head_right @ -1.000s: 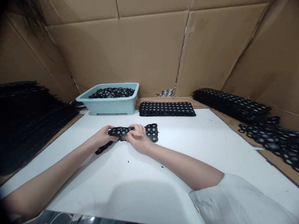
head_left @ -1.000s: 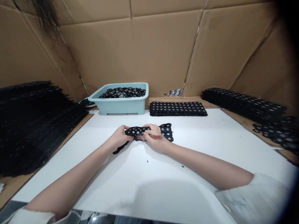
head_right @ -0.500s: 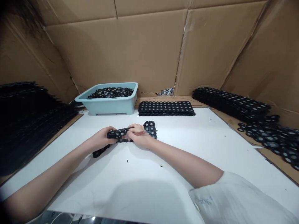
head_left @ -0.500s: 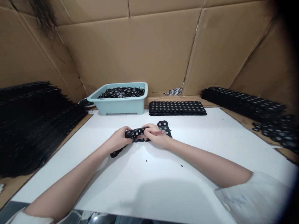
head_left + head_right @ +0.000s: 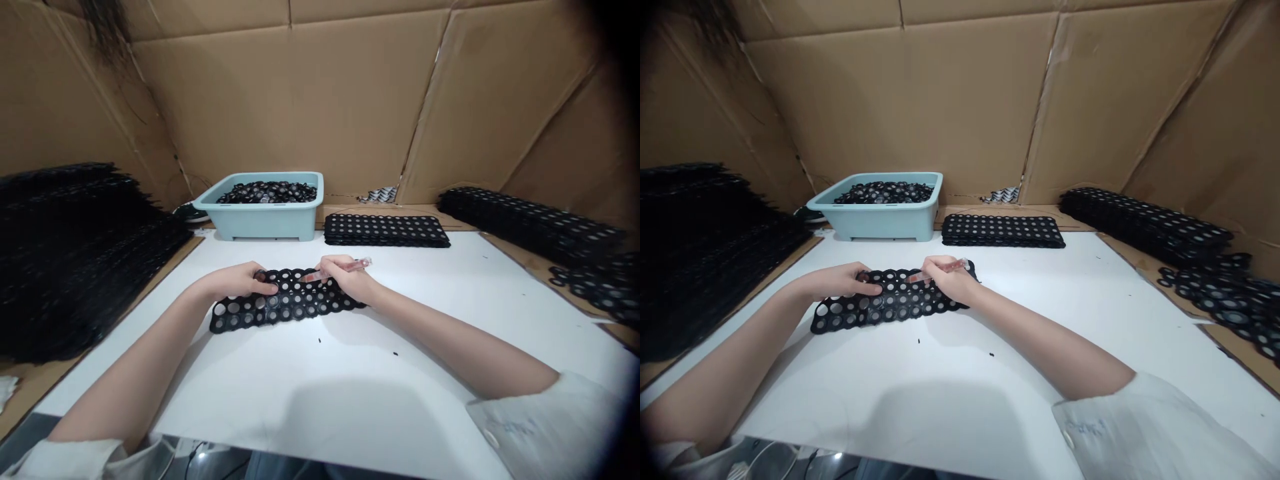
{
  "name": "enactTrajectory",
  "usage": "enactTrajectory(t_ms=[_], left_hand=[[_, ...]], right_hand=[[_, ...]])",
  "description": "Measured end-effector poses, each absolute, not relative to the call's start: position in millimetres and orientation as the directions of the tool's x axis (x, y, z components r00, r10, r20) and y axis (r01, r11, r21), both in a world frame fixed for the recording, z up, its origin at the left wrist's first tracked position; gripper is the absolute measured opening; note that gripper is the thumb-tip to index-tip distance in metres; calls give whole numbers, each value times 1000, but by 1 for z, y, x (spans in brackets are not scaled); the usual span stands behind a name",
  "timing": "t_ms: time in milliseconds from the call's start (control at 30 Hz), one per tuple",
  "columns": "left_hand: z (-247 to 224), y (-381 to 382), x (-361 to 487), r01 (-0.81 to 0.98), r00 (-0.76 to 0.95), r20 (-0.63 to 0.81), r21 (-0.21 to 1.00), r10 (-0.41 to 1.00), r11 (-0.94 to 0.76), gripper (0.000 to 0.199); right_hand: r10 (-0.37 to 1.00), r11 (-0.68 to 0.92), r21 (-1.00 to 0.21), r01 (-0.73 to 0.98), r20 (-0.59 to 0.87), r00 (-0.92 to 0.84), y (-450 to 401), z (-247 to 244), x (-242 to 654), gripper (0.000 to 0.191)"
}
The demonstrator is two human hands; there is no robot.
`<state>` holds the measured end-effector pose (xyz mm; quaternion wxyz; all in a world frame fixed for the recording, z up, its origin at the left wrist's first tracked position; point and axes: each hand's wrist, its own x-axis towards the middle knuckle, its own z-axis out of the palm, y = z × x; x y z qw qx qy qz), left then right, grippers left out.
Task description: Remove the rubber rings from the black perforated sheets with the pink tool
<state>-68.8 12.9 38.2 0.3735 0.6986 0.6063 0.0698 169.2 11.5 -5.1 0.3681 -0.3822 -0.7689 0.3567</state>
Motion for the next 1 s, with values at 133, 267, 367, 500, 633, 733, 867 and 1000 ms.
enactTrajectory(t_ms=[133, 267, 367, 500, 633, 733, 867, 1000], left_hand=[[37, 11, -63, 780, 365, -148, 587, 919, -216, 32], [28, 9, -50, 728, 380, 93, 583, 920, -360, 33], [18, 10, -44, 737, 390, 111, 557, 914, -382, 28], [12, 12, -41, 730, 408, 104, 559, 907, -393, 23], [8, 9, -34, 760, 344, 135, 541, 929, -360, 22], [2, 6, -26, 803, 252, 140, 522, 958, -288, 20], [-2, -2, -15, 852, 104, 131, 499, 986, -156, 21], [3, -14, -7, 864, 65, 129, 490, 989, -121, 22]], right_hand=[[869, 416, -848, 330, 263, -418, 10, -12, 166, 31], [904, 357, -861, 364, 219, -368, 8, -17, 163, 30], [906, 344, -871, 350, 209, -369, 7, -16, 165, 30], [904, 341, -883, 323, 214, -369, 7, -14, 166, 29], [903, 393, -834, 388, 271, -333, 5, -16, 161, 28], [866, 487, -757, 436, 355, -351, 0, -20, 157, 27], [750, 662, -510, 550, 452, -483, -9, -23, 153, 22], [703, 703, -350, 619, 476, -529, -14, -22, 149, 20]])
